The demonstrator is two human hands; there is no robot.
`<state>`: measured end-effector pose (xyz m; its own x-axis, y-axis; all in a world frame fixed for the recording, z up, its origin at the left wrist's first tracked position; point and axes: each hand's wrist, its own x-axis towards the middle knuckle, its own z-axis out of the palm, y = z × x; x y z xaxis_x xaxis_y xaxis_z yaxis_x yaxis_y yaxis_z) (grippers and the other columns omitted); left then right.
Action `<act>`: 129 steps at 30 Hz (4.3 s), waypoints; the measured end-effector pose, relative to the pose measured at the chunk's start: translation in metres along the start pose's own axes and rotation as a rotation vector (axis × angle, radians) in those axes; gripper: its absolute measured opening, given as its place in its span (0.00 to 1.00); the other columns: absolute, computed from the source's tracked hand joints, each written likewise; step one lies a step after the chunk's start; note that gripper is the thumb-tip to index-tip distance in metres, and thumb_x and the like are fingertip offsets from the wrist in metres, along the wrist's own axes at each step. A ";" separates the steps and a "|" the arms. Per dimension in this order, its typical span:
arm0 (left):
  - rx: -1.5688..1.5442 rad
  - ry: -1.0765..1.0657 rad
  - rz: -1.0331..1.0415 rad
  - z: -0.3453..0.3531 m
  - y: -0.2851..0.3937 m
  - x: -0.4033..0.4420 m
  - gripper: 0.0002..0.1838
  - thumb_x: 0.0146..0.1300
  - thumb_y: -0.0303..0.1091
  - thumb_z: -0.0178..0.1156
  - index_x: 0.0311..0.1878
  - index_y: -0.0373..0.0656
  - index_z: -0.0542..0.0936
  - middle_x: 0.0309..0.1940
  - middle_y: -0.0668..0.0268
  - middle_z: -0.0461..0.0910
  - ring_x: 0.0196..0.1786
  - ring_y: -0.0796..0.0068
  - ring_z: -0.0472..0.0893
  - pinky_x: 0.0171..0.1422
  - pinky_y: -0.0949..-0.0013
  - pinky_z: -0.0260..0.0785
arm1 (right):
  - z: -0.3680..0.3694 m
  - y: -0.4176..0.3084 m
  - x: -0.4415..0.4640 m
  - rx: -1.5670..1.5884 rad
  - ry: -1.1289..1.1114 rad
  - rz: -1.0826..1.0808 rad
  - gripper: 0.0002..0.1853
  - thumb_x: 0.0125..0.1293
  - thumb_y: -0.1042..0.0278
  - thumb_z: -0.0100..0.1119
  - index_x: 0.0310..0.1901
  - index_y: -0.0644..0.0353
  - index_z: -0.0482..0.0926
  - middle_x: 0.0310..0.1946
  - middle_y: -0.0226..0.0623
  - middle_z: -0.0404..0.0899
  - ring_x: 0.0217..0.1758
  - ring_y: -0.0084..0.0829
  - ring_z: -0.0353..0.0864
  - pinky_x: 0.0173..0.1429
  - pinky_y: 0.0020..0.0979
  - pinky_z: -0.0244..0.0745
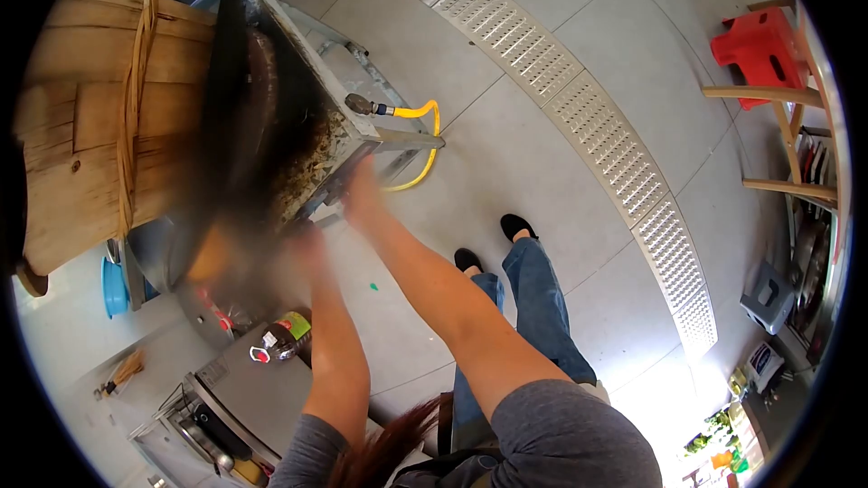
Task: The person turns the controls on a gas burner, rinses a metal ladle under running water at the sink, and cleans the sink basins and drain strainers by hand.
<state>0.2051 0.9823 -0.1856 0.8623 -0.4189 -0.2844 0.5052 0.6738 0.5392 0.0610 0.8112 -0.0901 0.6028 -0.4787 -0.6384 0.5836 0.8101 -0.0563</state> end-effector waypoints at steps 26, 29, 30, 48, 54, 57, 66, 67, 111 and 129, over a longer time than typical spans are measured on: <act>0.280 -0.040 0.112 0.012 0.000 -0.006 0.23 0.48 0.39 0.58 0.47 0.37 0.70 0.51 0.63 0.69 0.55 0.64 0.66 0.60 0.63 0.57 | -0.032 0.025 0.035 -0.343 -0.162 -0.229 0.28 0.63 0.40 0.23 0.50 0.52 0.65 0.47 0.31 0.70 0.46 0.30 0.65 0.48 0.33 0.59; -0.093 0.132 -0.100 0.061 -0.002 -0.026 0.23 0.49 0.40 0.58 0.47 0.38 0.70 0.50 0.63 0.70 0.54 0.65 0.66 0.59 0.64 0.57 | -0.005 0.005 0.005 -0.183 -0.077 -0.082 0.28 0.64 0.41 0.22 0.51 0.51 0.65 0.48 0.31 0.70 0.46 0.29 0.65 0.45 0.32 0.59; -0.075 0.146 -0.112 0.071 -0.001 -0.031 0.22 0.49 0.40 0.58 0.46 0.38 0.71 0.50 0.63 0.70 0.54 0.66 0.66 0.59 0.64 0.58 | 0.002 0.001 -0.002 -0.102 -0.038 -0.015 0.27 0.64 0.41 0.22 0.51 0.50 0.64 0.49 0.31 0.69 0.46 0.29 0.65 0.44 0.32 0.59; -0.060 0.218 -0.172 0.072 0.005 -0.008 0.15 0.46 0.41 0.61 0.35 0.45 0.74 0.35 0.70 0.74 0.42 0.73 0.68 0.42 0.67 0.61 | 0.001 0.013 -0.001 -0.158 0.043 -0.077 0.28 0.64 0.41 0.23 0.55 0.51 0.62 0.52 0.32 0.67 0.45 0.29 0.64 0.45 0.29 0.55; -0.029 0.248 -0.216 0.088 0.007 -0.004 0.14 0.48 0.42 0.60 0.34 0.45 0.74 0.32 0.70 0.73 0.41 0.72 0.68 0.41 0.67 0.59 | -0.032 0.041 0.032 -0.192 -0.056 -0.268 0.27 0.64 0.43 0.24 0.55 0.50 0.61 0.52 0.34 0.67 0.49 0.32 0.64 0.51 0.34 0.58; -0.054 0.229 -0.252 0.083 0.009 0.003 0.13 0.50 0.43 0.57 0.34 0.45 0.74 0.33 0.70 0.73 0.41 0.72 0.69 0.42 0.67 0.59 | 0.012 0.010 -0.007 0.160 0.050 -0.109 0.26 0.65 0.44 0.24 0.56 0.50 0.61 0.52 0.35 0.66 0.50 0.34 0.65 0.54 0.36 0.57; -0.090 0.121 -0.278 0.070 0.012 -0.011 0.18 0.53 0.44 0.53 0.44 0.43 0.73 0.45 0.66 0.73 0.50 0.67 0.68 0.53 0.63 0.59 | 0.021 -0.001 -0.016 0.166 0.058 -0.106 0.27 0.64 0.42 0.22 0.57 0.48 0.57 0.57 0.30 0.60 0.55 0.33 0.60 0.58 0.37 0.52; -0.081 0.158 -0.256 0.074 0.011 -0.018 0.19 0.53 0.44 0.53 0.45 0.43 0.73 0.46 0.65 0.72 0.51 0.66 0.67 0.56 0.62 0.58 | 0.019 -0.004 -0.018 0.134 0.062 -0.076 0.27 0.63 0.41 0.22 0.57 0.47 0.58 0.57 0.29 0.60 0.56 0.32 0.59 0.58 0.38 0.51; 0.728 0.182 0.044 0.064 0.019 -0.102 0.11 0.52 0.40 0.56 0.33 0.42 0.75 0.34 0.65 0.77 0.40 0.67 0.74 0.44 0.65 0.64 | 0.065 -0.054 -0.053 -0.061 0.390 0.247 0.27 0.62 0.38 0.23 0.46 0.48 0.68 0.46 0.29 0.71 0.46 0.29 0.66 0.52 0.36 0.58; -0.200 0.661 -0.346 0.131 0.036 -0.122 0.12 0.55 0.40 0.51 0.31 0.39 0.75 0.29 0.62 0.78 0.36 0.66 0.74 0.46 0.63 0.63 | 0.078 -0.057 -0.060 -0.061 0.443 0.213 0.26 0.63 0.39 0.24 0.43 0.49 0.69 0.35 0.28 0.73 0.39 0.29 0.68 0.46 0.36 0.63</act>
<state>0.1133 0.9783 -0.0278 0.4636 -0.2172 -0.8590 0.6921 0.6942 0.1979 0.0342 0.7668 0.0112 0.4085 -0.1210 -0.9047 0.4314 0.8991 0.0745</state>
